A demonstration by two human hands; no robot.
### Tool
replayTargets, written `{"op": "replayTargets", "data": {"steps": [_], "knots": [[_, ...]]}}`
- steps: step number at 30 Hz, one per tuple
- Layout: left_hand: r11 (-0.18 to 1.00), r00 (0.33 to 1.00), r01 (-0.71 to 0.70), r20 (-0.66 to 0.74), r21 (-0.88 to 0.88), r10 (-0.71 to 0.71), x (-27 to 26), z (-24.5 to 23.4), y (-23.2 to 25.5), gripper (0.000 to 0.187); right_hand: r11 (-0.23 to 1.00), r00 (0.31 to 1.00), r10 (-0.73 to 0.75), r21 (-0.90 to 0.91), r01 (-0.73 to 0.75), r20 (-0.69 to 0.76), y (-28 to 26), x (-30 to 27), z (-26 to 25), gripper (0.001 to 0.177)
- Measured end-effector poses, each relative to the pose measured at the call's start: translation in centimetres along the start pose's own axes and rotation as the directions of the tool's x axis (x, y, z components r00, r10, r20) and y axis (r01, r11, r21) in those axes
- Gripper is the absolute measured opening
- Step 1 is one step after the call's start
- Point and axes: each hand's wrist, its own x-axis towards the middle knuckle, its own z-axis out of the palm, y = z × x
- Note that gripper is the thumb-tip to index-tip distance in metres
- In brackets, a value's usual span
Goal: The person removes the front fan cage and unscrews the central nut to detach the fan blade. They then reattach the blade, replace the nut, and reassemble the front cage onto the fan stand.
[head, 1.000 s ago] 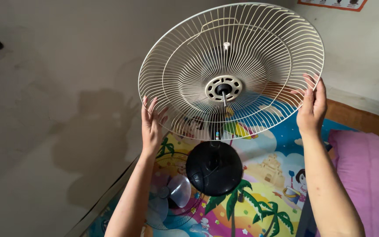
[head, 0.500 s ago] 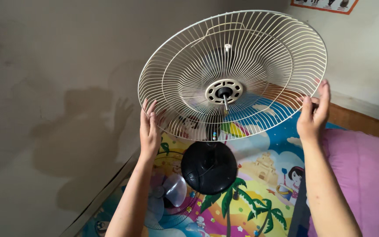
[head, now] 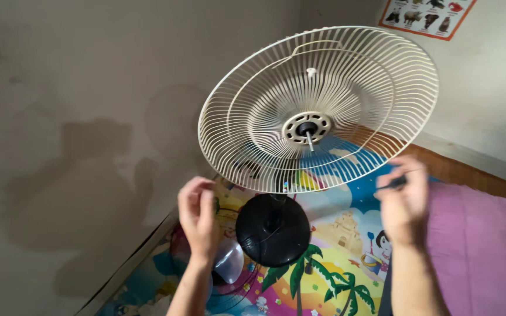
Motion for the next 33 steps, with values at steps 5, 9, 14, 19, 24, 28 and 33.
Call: {"op": "replayTargets", "data": {"steps": [5,9,14,19,24,28,33], "knots": [[0.848,0.876,0.451,0.319,-0.278,-0.361,-4.7,1.7,3.3,0.034,0.98,0.9,-0.061,0.196,-0.028,0.432,-2.6,-4.4,10.8,0.054],[0.822,0.868,0.491,0.237,-0.288,-0.436,-6.0,0.8,4.4,0.034,0.993,0.804,-0.096,-0.003,0.121,0.587,-4.2,-5.3,15.6,0.051],[0.793,0.842,0.535,0.105,-0.291,-0.53,-6.8,-0.9,4.5,0.026,0.966,0.722,-0.105,-0.102,0.237,0.684,-4.6,-5.7,18.2,0.051],[0.764,0.821,0.529,-0.004,-0.368,-0.571,-7.0,-1.6,4.5,0.021,0.964,0.671,0.102,0.093,-0.249,0.734,-3.3,-6.0,18.9,0.069],[0.725,0.793,0.544,-0.024,-0.422,-0.609,-7.3,-1.9,5.1,0.021,0.928,0.645,0.113,0.152,-0.341,0.756,-1.1,-6.4,18.4,0.068],[0.718,0.784,0.558,-0.019,-0.416,-0.62,-7.4,-2.0,5.5,0.023,0.914,0.636,0.07,0.206,-0.349,0.769,0.2,-6.7,18.0,0.064],[0.729,0.806,0.525,-0.019,-0.439,-0.592,-7.4,-2.3,5.3,0.022,0.929,0.633,0.047,0.2,-0.312,0.773,0.6,-7.2,17.9,0.064]]}}
